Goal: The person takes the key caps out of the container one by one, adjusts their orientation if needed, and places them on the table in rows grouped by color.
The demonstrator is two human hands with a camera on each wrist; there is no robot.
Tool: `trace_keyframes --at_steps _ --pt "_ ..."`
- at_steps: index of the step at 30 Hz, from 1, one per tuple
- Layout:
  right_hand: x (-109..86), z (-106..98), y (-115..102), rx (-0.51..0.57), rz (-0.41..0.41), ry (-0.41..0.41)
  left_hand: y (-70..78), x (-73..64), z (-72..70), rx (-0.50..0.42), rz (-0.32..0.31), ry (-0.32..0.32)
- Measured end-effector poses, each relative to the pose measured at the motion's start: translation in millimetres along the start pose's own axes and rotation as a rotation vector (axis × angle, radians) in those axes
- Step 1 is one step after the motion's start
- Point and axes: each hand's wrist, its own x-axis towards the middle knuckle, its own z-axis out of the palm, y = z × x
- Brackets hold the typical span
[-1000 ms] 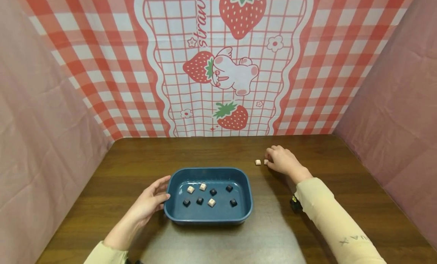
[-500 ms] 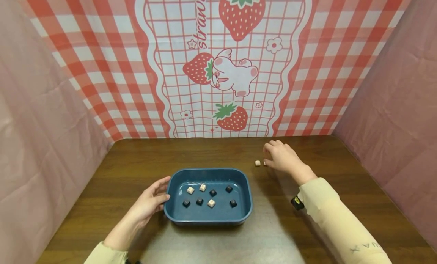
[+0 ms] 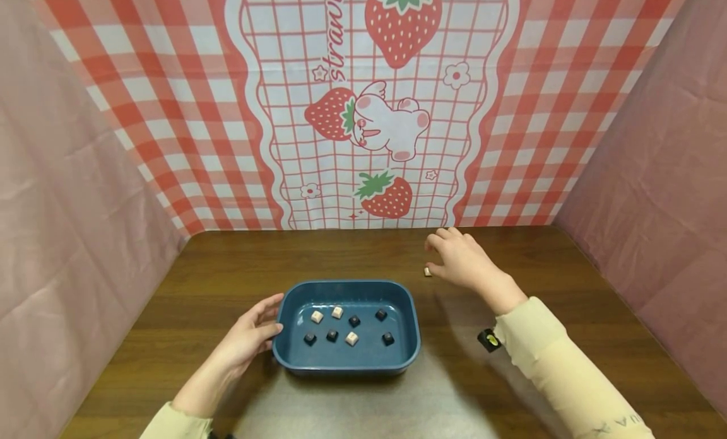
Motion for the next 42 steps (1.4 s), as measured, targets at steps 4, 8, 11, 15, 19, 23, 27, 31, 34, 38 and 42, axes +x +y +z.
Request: trace_keyframes --at_steps 4,8,11,15,19,23,27,31,34,38,42 --pt "-0.9 -6 -13 0.001 -0.007 0.018 -0.2 -0.6 -0.1 0.0 0.001 -0.008" --pt "-2.1 -12 -28 -0.002 -0.031 0.033 0.2 -0.6 0.1 0.002 0.0 -0.007" --pt "-2.1 -15 -38 0.002 -0.06 0.049 0.5 -0.2 0.0 0.003 -0.004 -0.002" --pt "-2.8 -19 -51 0.006 -0.107 0.078 0.3 0.3 -0.3 0.001 -0.005 0.002" --pt "-4.7 -20 -63 0.013 -0.163 0.1 0.3 0.5 -0.5 0.001 -0.005 0.005" --pt "-7.5 -20 -76 0.029 -0.207 0.102 0.2 0.4 -0.5 0.001 -0.005 0.004" --pt "-11.2 -17 -86 0.05 -0.239 0.102 0.0 -0.1 -0.3 0.0 -0.005 -0.002" --pt "-13.8 -8 -94 0.08 -0.274 0.095 0.0 -0.6 0.1 -0.001 -0.007 -0.005" --pt "-14.7 1 -100 0.096 -0.308 0.093 0.4 -0.6 0.3 -0.002 -0.011 -0.003" --pt "-15.3 15 -107 0.111 -0.343 0.089 1.1 -0.8 0.6 -0.004 -0.012 0.001" --pt "-15.1 27 -113 0.131 -0.36 0.068 1.4 -0.8 0.6 -0.006 -0.009 0.003"
